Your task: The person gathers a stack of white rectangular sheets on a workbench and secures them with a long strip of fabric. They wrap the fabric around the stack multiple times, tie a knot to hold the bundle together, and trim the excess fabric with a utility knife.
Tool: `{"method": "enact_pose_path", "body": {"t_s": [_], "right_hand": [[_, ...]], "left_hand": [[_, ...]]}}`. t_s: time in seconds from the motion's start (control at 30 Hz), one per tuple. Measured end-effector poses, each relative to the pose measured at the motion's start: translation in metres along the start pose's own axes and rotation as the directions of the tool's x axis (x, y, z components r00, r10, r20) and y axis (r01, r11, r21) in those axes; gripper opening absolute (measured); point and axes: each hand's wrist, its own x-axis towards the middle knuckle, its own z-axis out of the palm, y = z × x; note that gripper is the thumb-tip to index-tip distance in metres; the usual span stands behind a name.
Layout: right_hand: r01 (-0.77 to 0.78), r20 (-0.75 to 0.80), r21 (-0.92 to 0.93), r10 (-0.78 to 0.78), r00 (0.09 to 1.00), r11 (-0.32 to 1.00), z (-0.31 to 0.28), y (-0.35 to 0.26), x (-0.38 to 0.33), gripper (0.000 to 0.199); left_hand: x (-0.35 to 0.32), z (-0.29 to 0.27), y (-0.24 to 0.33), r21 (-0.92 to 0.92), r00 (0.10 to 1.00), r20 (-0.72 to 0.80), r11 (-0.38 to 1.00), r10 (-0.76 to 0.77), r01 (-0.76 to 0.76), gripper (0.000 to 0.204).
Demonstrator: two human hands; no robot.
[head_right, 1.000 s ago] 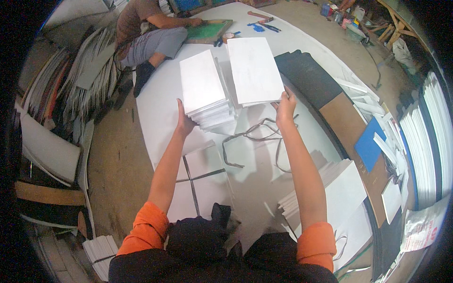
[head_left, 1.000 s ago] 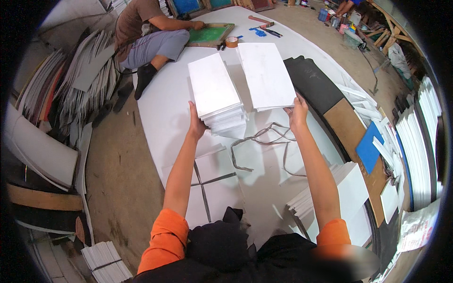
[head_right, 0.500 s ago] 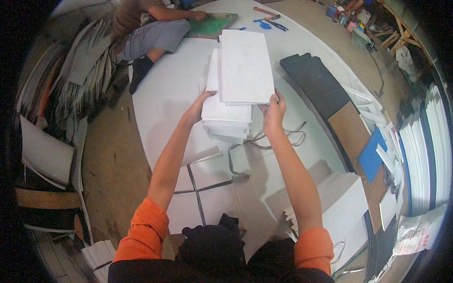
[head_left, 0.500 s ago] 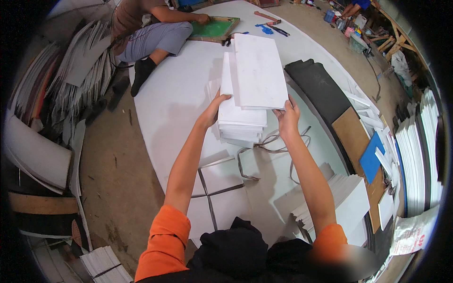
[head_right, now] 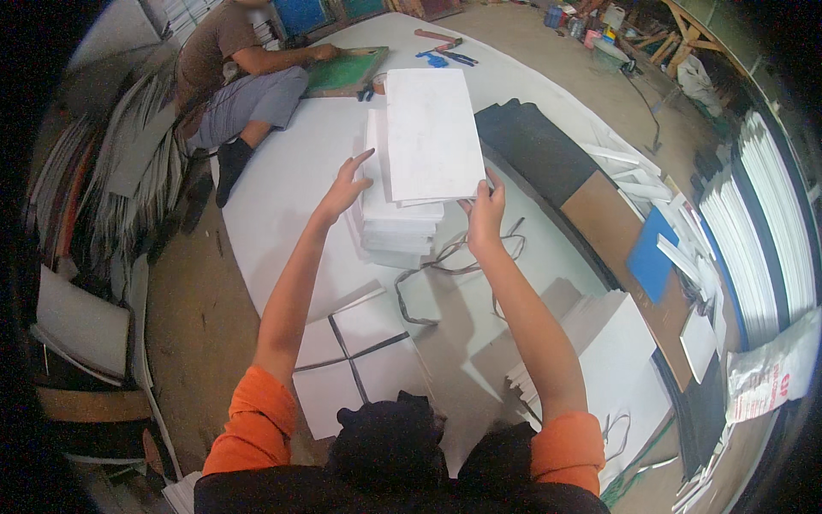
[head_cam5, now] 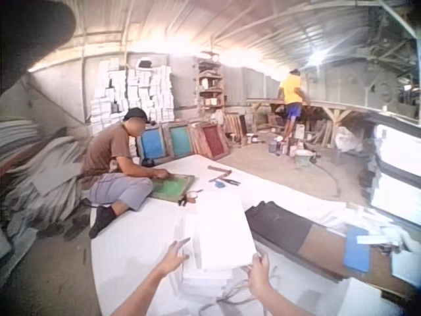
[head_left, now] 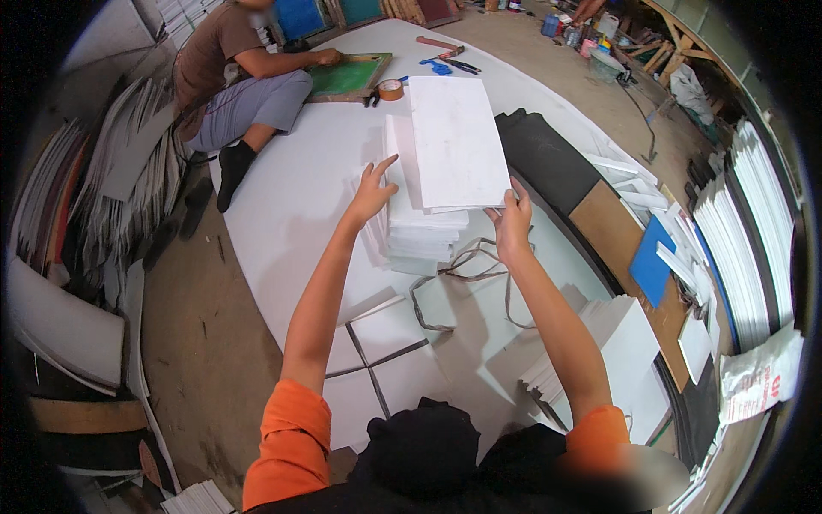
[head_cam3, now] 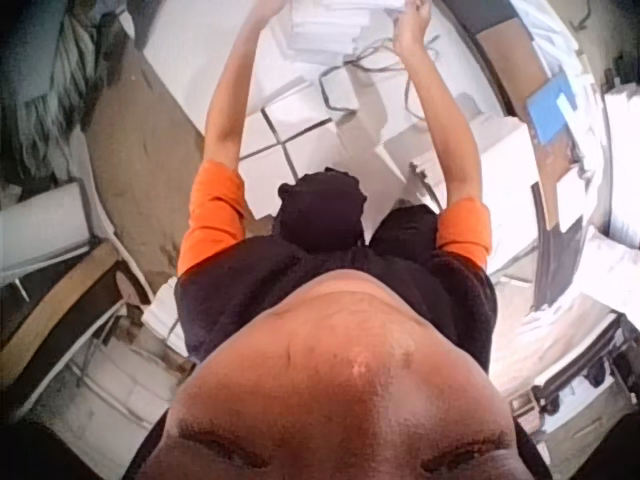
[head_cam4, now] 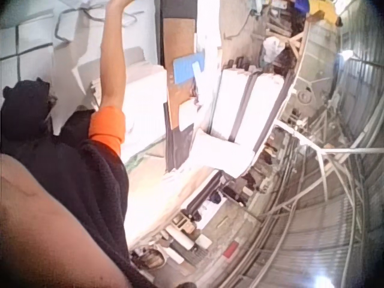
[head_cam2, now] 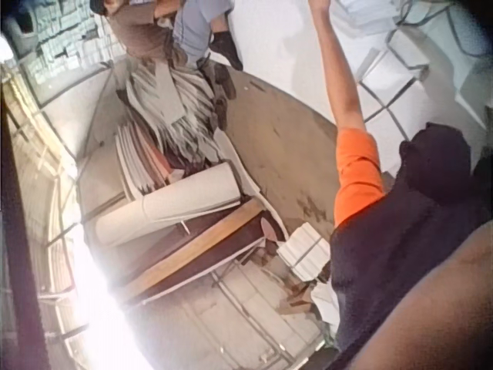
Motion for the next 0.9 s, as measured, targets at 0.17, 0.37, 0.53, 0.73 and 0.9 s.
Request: {"method": "enact_pose_path", "body": {"t_s": [0.17, 0.37, 0.53, 0.73, 0.9], "right_hand": [[-0.044, -0.064, -0.048, 0.041, 0.997, 0.998, -0.007, 0.009, 0.005, 0.035], [-0.145, -0.127, 0.059, 0.151, 0.98, 0.988, -0.05, 0.035, 0.02, 0.041], [-0.228, -0.042, 0.068, 0.231, 0.972, 0.971, -0.065, 0.045, 0.029, 0.044], [-0.184, -0.09, 0.054, 0.188, 0.978, 0.981, -0.076, 0.037, 0.027, 0.045], [-0.069, -0.133, -0.066, 0.06, 0.989, 0.995, -0.09, -0.005, -0.001, 0.045]], "left_hand": [[0.024, 0.036, -0.013, -0.071, 1.0, -0.006, 0.997, 0.018, -0.019, 0.051], [0.031, 0.079, 0.017, -0.359, 0.997, 0.054, 0.93, -0.059, 0.074, 0.046], [0.049, 0.101, 0.0, -0.291, 0.994, -0.008, 0.951, -0.107, 0.1, 0.044], [0.055, 0.11, 0.001, -0.184, 0.995, 0.015, 0.978, -0.098, 0.099, 0.041], [0.054, 0.12, 0.037, -0.068, 0.988, -0.132, 0.994, 0.082, -0.091, 0.05]]}}
